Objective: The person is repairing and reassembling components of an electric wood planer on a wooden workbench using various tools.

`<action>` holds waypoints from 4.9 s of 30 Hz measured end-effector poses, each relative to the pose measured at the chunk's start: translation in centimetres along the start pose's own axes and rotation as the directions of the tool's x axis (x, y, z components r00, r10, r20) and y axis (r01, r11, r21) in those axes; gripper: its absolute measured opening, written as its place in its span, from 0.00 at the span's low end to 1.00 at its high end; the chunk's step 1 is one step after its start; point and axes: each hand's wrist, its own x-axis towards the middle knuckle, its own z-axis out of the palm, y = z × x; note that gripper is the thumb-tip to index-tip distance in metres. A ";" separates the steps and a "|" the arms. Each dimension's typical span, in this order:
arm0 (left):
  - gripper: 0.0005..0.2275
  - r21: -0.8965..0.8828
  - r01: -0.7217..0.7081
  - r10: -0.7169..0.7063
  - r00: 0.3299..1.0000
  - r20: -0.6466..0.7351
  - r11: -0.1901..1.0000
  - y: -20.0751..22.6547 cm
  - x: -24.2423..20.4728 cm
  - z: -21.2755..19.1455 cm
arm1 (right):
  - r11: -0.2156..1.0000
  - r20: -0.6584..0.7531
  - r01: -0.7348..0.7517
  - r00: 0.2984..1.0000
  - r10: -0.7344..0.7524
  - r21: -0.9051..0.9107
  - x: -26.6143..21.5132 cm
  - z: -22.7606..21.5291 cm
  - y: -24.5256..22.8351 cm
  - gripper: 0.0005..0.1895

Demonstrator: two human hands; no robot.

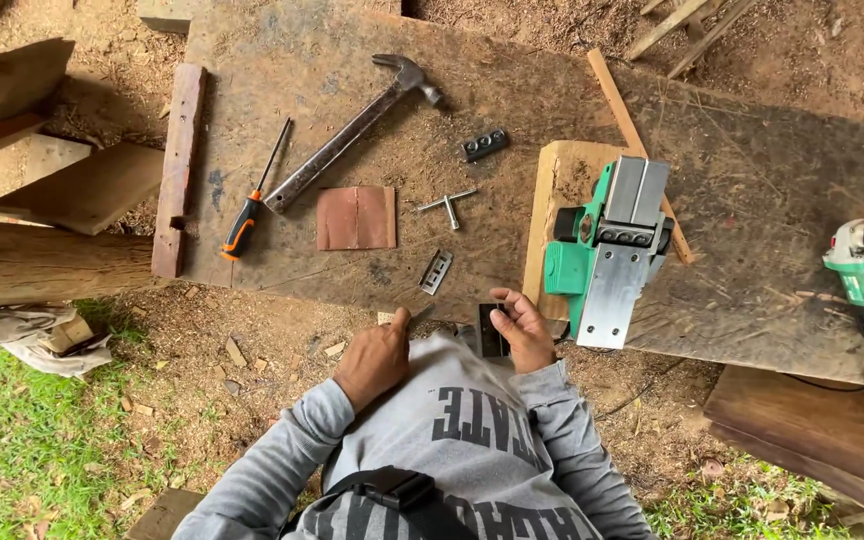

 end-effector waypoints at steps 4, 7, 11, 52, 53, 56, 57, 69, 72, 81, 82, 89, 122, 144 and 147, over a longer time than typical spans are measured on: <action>0.12 -0.099 -0.038 0.037 0.999 -0.013 0.994 0.9 0.1 -0.9 | 1.000 -0.089 0.023 0.996 -0.024 -0.012 0.8 -1.7 4.4 0.16; 0.13 -0.040 -0.026 0.026 1.000 -0.016 0.999 1.3 0.5 -1.0 | 0.974 -0.099 -0.143 0.982 0.162 0.179 0.9 0.1 2.3 0.19; 0.16 -0.067 0.015 -0.016 1.000 -0.009 0.998 1.2 1.1 -1.1 | 1.000 -0.010 -0.023 1.000 0.024 0.007 1.4 -1.8 4.8 0.16; 0.12 -0.627 0.166 -0.362 0.911 -0.198 0.761 -0.4 -1.9 -6.4 | 0.980 0.203 -0.119 0.976 0.086 0.159 3.0 3.4 -0.8 0.17; 0.10 -0.487 0.007 -0.227 0.890 -0.395 0.873 -0.5 -0.5 -6.7 | 0.978 0.214 -0.139 0.971 0.104 0.158 1.8 3.2 -1.7 0.17; 0.09 -0.259 -0.152 -0.017 0.832 -0.554 0.954 -1.8 5.3 -8.2 | 0.978 0.208 -0.142 0.972 0.109 0.153 -0.3 3.2 -4.2 0.19; 0.09 -0.224 -0.145 -0.005 0.830 -0.557 0.964 -2.3 7.4 -8.6 | 0.980 0.206 -0.146 0.972 0.117 0.132 -1.1 3.2 -5.0 0.23; 0.10 0.035 -0.019 0.033 0.871 -0.489 0.999 -5.5 22.9 -11.1 | 0.922 0.105 -0.011 0.994 -0.033 0.388 -5.7 1.0 -4.0 0.31; 0.10 0.028 0.034 -0.016 0.881 -0.474 0.999 -6.6 24.0 -11.0 | 0.978 0.051 0.064 0.996 -0.075 0.196 -6.8 0.8 -4.6 0.33; 0.26 0.422 -0.358 0.542 0.682 -0.491 0.833 5.4 10.3 -8.9 | 0.998 -0.136 -0.019 0.990 0.027 0.061 -1.3 1.5 -0.5 0.26; 0.26 0.423 -0.329 0.520 0.690 -0.503 0.845 6.1 8.3 -7.6 | 0.998 -0.108 -0.031 0.994 0.037 0.055 -0.3 1.9 0.2 0.26; 0.13 -0.282 -0.094 0.005 0.954 -0.300 0.955 0.1 3.3 -0.3 | 0.957 0.176 0.028 0.984 0.024 -0.290 6.6 6.5 1.9 0.21; 0.11 -0.118 0.231 -0.253 0.736 -0.629 0.966 -11.3 5.9 -10.3 | 0.032 0.442 0.469 0.851 -0.285 -0.883 15.7 15.5 -1.8 0.47; 0.11 0.085 0.153 -0.048 0.702 -0.710 0.985 -11.7 6.6 -8.8 | 0.807 0.177 0.170 0.981 -0.082 -0.566 15.0 12.1 6.5 0.22; 0.11 0.108 0.173 -0.029 0.644 -0.764 0.979 -7.5 4.8 -10.9 | 0.644 0.259 0.331 0.943 -0.208 -0.690 13.4 12.3 4.8 0.24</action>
